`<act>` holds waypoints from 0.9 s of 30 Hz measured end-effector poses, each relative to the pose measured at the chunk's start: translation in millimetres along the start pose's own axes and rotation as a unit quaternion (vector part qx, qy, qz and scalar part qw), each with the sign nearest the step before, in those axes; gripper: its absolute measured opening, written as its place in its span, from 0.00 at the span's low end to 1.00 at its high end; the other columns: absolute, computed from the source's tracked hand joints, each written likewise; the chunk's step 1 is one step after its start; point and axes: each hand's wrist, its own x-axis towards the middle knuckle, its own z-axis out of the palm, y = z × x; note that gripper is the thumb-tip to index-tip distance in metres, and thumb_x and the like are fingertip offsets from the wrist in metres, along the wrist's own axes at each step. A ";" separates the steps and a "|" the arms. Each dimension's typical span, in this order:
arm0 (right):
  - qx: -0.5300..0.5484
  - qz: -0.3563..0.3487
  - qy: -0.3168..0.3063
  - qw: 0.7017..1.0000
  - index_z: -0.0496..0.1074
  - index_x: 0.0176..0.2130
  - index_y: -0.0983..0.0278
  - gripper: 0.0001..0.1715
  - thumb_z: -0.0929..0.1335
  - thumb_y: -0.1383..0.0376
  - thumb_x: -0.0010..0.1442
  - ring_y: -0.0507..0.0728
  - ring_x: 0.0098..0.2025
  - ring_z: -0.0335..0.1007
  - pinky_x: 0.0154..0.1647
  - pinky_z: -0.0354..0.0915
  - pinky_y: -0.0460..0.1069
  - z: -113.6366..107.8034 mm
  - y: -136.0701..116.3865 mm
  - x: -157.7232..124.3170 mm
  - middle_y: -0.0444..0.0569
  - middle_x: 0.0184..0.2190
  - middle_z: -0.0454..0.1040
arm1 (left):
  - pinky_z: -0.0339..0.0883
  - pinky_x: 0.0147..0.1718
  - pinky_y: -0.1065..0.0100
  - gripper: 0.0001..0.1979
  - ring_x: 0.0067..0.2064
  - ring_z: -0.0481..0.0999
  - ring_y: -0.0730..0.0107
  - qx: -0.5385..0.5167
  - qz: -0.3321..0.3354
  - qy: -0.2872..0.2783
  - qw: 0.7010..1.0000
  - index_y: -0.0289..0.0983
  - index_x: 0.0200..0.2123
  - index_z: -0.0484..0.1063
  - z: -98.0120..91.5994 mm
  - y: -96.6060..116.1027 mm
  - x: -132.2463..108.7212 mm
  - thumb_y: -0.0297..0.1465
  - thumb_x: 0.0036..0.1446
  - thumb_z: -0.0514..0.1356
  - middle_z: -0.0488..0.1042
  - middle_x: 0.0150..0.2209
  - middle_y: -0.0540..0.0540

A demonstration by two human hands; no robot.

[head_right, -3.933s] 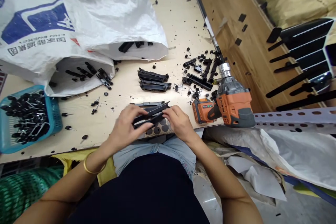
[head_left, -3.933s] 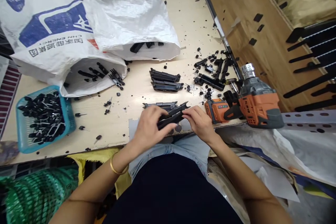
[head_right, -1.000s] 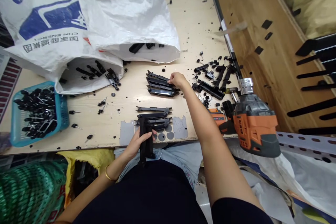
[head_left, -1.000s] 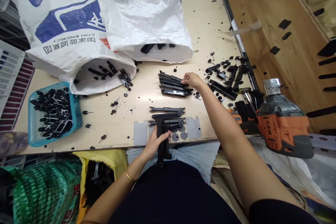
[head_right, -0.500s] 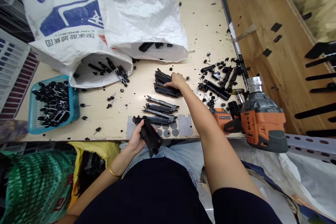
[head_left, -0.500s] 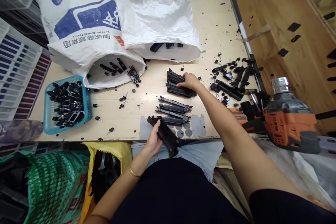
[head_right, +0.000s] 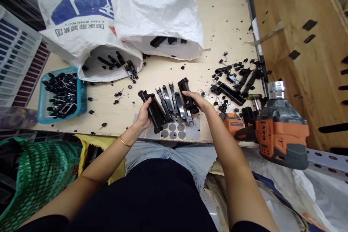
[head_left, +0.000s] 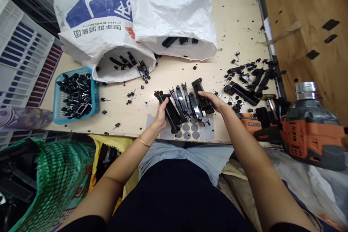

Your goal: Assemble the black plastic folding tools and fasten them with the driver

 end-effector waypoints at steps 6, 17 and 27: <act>0.221 -0.045 0.046 0.973 0.65 0.52 0.68 0.29 0.66 0.52 0.58 0.44 0.31 0.67 0.33 0.66 0.40 19.8 14.4 -18.8 0.48 0.36 0.72 | 0.68 0.29 0.72 0.13 0.29 0.72 0.73 0.064 -0.054 -0.130 0.988 0.31 0.41 0.75 21.3 29.3 36.2 0.36 0.63 0.59 0.74 0.32 0.47; 0.263 -0.083 0.046 0.960 0.63 0.55 0.68 0.51 0.74 0.46 0.38 0.48 0.45 0.71 0.47 0.72 0.42 16.3 26.2 -8.7 0.50 0.42 0.72 | 0.67 0.25 0.73 0.24 0.26 0.72 0.73 0.040 -0.161 -0.323 0.932 0.33 0.64 0.65 37.9 41.9 64.7 0.32 0.69 0.47 0.76 0.35 0.43; -0.017 -0.112 -0.028 0.993 0.62 0.56 0.68 0.59 0.77 0.44 0.31 0.48 0.41 0.70 0.36 0.70 0.41 75.1 13.9 -43.3 0.56 0.52 0.67 | 0.66 0.29 0.77 0.24 0.29 0.72 0.77 -0.110 0.000 -0.296 0.949 0.36 0.58 0.73 -44.0 -1.5 -24.1 0.38 0.60 0.61 0.77 0.43 0.43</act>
